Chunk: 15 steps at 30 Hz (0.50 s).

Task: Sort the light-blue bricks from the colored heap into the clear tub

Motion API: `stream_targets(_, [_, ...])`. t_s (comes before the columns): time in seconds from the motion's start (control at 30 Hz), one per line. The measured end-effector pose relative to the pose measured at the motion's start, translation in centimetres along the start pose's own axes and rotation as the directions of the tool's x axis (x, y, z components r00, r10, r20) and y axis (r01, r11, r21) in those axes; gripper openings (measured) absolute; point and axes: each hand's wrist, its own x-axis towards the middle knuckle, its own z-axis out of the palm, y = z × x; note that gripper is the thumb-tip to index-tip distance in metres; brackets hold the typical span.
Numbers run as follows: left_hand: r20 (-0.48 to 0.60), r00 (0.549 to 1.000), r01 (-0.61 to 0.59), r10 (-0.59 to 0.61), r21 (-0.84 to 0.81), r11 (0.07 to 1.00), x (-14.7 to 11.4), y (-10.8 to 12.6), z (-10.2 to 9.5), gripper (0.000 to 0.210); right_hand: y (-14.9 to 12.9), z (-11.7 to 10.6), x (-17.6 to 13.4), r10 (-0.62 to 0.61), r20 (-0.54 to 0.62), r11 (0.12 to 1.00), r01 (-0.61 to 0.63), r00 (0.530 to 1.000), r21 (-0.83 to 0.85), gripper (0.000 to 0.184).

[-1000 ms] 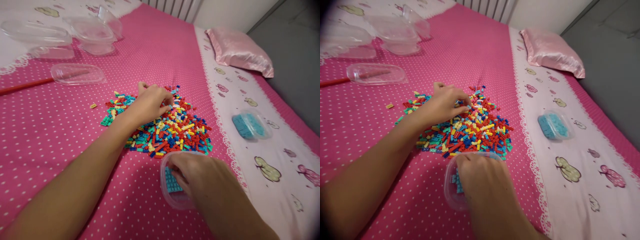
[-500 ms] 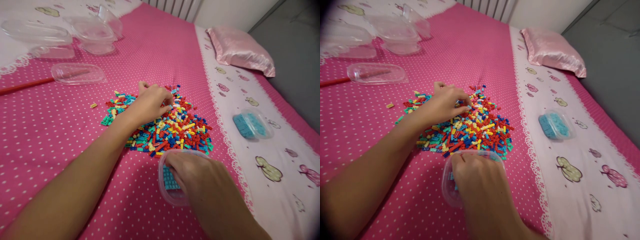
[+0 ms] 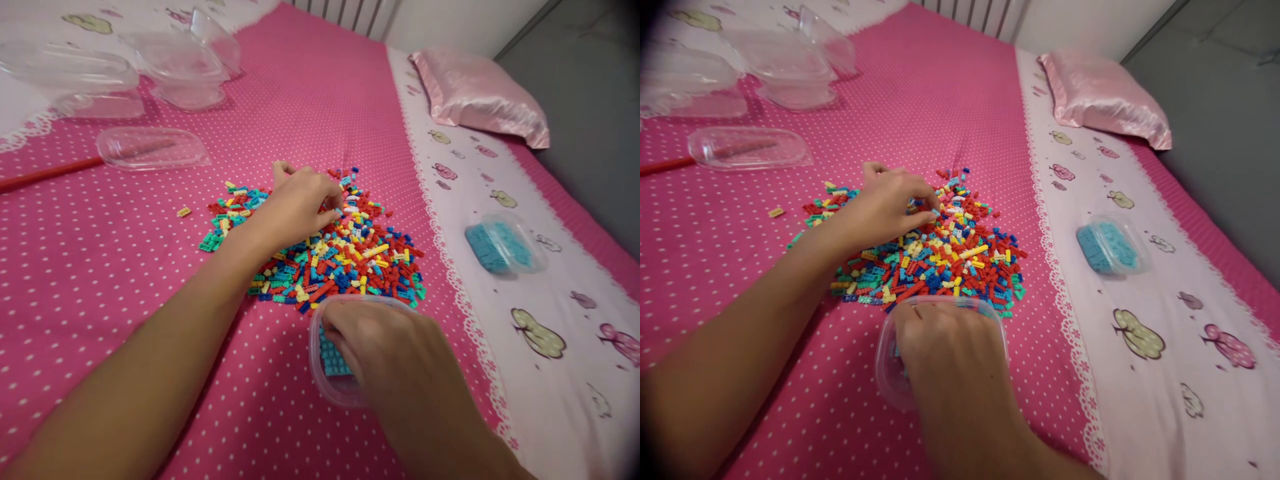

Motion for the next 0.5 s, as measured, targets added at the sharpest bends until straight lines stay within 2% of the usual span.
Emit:
stream_targets(0.17, [-0.009,1.000,-0.026,0.026,-0.009,1.000,0.01,-0.19,-0.04,0.011,-0.41,0.57,0.40,0.014,-0.071,1.000,-0.015,0.997,-0.023,0.021])
stream_targets(0.5, [0.011,1.000,-0.013,0.013,0.009,1.000,0.02,-0.16,-0.12,0.012,-0.44,0.46,0.39,0.036,-0.086,0.999,-0.038,0.996,-0.024,0.019])
